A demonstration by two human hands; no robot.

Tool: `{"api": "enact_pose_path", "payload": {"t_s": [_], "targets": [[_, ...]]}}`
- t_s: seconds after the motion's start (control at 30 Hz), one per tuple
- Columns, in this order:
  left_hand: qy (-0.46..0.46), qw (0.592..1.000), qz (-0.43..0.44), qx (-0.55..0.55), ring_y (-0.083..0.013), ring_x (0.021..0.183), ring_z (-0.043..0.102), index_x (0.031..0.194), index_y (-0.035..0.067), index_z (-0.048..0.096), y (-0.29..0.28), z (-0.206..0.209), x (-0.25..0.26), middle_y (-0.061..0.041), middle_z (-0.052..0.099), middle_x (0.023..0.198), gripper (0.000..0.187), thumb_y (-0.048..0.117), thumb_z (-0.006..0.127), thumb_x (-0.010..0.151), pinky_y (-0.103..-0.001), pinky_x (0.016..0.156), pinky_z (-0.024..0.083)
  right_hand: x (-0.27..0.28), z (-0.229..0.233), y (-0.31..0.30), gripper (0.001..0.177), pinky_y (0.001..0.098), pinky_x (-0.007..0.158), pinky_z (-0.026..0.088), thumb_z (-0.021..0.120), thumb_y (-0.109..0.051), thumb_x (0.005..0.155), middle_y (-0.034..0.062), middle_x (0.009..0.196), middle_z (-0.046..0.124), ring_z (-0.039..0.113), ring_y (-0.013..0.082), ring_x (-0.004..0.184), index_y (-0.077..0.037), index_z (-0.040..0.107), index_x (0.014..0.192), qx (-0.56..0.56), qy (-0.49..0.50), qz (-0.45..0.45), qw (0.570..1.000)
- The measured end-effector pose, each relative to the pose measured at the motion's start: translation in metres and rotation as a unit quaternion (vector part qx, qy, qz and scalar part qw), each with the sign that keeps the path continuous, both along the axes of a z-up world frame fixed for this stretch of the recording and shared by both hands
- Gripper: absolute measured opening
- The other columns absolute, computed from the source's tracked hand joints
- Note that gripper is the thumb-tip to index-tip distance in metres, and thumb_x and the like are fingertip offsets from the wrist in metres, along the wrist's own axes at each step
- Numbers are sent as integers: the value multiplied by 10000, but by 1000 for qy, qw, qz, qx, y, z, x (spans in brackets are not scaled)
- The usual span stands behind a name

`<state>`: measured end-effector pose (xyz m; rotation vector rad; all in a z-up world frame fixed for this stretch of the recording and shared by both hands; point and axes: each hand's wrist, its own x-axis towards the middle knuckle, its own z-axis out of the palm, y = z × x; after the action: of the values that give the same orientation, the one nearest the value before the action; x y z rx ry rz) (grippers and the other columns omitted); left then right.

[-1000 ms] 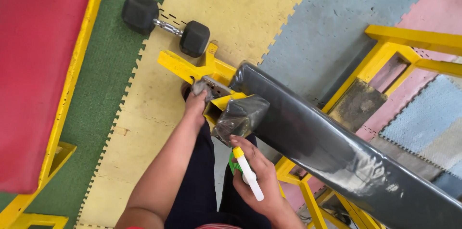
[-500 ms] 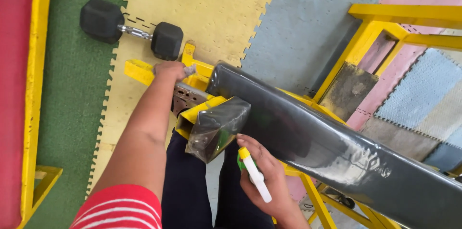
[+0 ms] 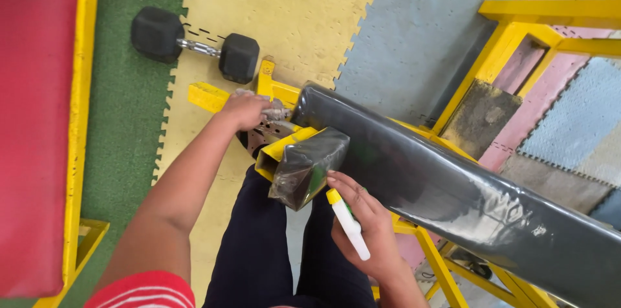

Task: Cleaning gym machines and weight plates using a spray bottle and a cloth.

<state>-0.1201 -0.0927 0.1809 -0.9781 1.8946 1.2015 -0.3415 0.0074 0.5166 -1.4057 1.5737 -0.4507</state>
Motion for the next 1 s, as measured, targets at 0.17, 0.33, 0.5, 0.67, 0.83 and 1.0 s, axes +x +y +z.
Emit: {"api": "enact_pose_path", "payload": {"t_s": [0.17, 0.33, 0.5, 0.67, 0.83, 1.0], "targets": [[103, 983, 130, -73, -237, 1461, 364, 1370, 370, 599, 54, 28, 24, 81, 528, 1511, 433, 322, 659, 944, -547, 1221, 213, 6, 25, -8, 687, 376, 1037, 510, 609, 90, 669, 184, 1394, 640, 673, 366, 1223, -21, 589, 1347, -30, -8, 33, 999], [185, 937, 195, -221, -270, 1450, 384, 1392, 359, 623, 103, 75, 14, 68, 521, 1529, 637, 132, 686, 800, -557, 1191, 244, 5, 35, -8, 670, 385, 1051, 505, 603, 89, 688, 178, 1390, 649, 680, 364, 1209, -20, 589, 1348, -58, 0, 50, 997], [248, 851, 278, -371, -334, 1411, 384, 1272, 209, 626, 161, 61, -12, -29, 536, 1457, 494, 231, 755, 796, -607, 1132, 274, -3, 40, 1, 666, 380, 1002, 531, 618, 71, 701, 176, 1403, 642, 684, 361, 1177, -33, 594, 1358, -53, -12, 71, 996], [269, 787, 494, -255, -358, 1328, 509, 1355, 107, 603, 190, 57, -48, -106, 581, 1413, 511, 234, 750, 882, -416, 1093, 448, -18, 40, 13, 642, 393, 985, 537, 677, 14, 714, 151, 1414, 646, 690, 346, 1171, -64, 614, 1348, -64, 12, 133, 989], [412, 442, 797, 18, -255, 1265, 576, 1455, 73, 479, 234, -19, -95, -83, 581, 1395, 538, 191, 695, 977, -390, 1065, 479, -37, 49, 22, 638, 388, 983, 547, 648, 33, 713, 157, 1411, 646, 698, 346, 1162, -58, 615, 1343, -53, -6, 139, 989], [477, 35, 857, 193, -239, 1185, 639, 1443, 76, 502, 245, -18, -115, -91, 623, 1340, 501, 212, 623, 976, -392, 1015, 539, -58, 65, 26, 627, 385, 982, 544, 643, 34, 723, 167, 1413, 637, 691, 355, 1168, -51, 611, 1344, -68, -13, 173, 982]]}}
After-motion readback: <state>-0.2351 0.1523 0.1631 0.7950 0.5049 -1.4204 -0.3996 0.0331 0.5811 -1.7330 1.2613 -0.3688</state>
